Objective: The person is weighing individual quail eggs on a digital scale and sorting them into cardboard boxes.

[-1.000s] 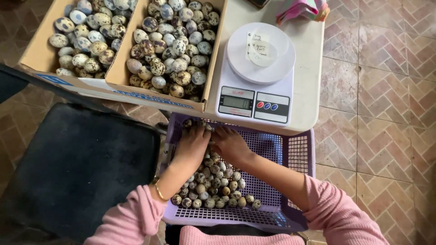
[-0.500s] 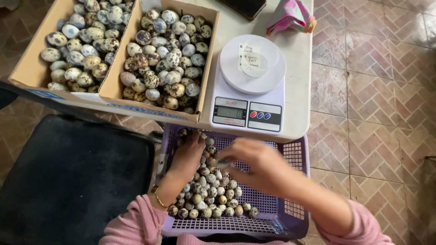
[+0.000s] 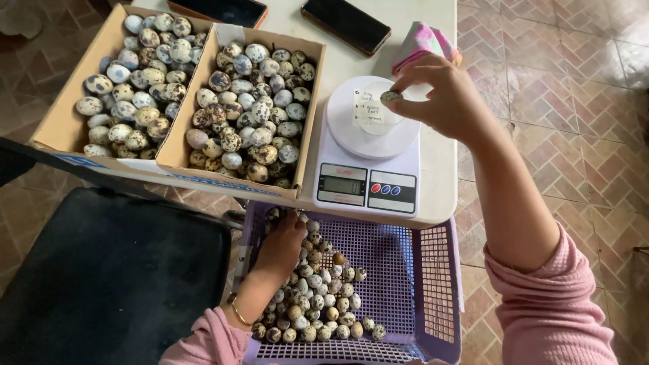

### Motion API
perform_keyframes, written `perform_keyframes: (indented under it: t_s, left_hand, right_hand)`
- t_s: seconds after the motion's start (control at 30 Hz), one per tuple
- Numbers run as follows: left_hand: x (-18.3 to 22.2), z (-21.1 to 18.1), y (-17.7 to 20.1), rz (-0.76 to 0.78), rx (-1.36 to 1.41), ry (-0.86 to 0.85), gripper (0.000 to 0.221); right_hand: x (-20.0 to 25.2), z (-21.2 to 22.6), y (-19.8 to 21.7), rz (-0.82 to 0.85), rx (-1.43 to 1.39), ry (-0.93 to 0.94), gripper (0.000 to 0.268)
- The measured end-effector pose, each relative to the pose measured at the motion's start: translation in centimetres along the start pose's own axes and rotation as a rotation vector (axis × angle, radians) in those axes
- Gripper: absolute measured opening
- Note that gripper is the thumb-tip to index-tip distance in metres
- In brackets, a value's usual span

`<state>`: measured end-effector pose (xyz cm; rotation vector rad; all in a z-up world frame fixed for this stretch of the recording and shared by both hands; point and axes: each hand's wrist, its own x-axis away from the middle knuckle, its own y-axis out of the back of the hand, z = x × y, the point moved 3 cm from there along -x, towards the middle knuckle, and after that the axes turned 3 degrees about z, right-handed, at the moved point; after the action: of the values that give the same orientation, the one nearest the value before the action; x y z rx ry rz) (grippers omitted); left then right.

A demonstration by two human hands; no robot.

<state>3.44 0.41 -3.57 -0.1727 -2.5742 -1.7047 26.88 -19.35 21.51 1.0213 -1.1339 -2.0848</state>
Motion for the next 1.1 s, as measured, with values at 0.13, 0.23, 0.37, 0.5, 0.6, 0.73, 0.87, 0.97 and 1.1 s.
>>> perform_keyframes:
  t_s: [0.13, 0.23, 0.37, 0.5, 0.6, 0.73, 0.87, 0.97, 1.1]
  left_hand:
    - [-0.1, 0.0, 0.1, 0.073, 0.010, 0.025, 0.034]
    - [-0.2, 0.4, -0.9, 0.033, -0.057, -0.010, 0.036]
    - [-0.2, 0.6, -1.2, -0.017, -0.018, -0.006, 0.025]
    - [0.1, -0.2, 0.3, 0.004, -0.003, -0.005, 0.032]
    - [0.0, 0.0, 0.1, 0.009, -0.002, 0.007, 0.025]
    - [0.0, 0.2, -0.3, 0.037, 0.005, 0.009, 0.028]
    - [-0.1, 0.2, -0.4, 0.031, 0.007, -0.003, 0.034]
    - [0.0, 0.3, -0.4, 0.015, 0.009, -0.018, 0.037]
    - [0.0, 0.3, -0.5, 0.006, 0.026, -0.025, 0.039]
  right_hand:
    - [0.3, -1.4, -0.9, 0.068, -0.034, -0.176, 0.024]
    - [0.2, -1.2, -1.0, 0.033, -0.037, -0.121, 0.021]
    - [0.0, -0.2, -1.0, 0.021, -0.077, -0.194, 0.020]
    - [-0.1, 0.3, -1.3, 0.023, -0.051, -0.206, 0.023]
    - [-0.4, 0.2, -1.2, 0.012, -0.021, -0.148, 0.025]
    - [-0.7, 0.5, -1.3, -0.034, 0.009, -0.071, 0.022]
    - [-1.2, -0.2, -1.9, -0.024, 0.060, -0.063, 0.022]
    - [-1.4, -0.7, -2.4, 0.010, 0.073, -0.066, 0.022]
    - [-1.7, -1.6, -3.1, 0.071, 0.059, -0.098, 0.024]
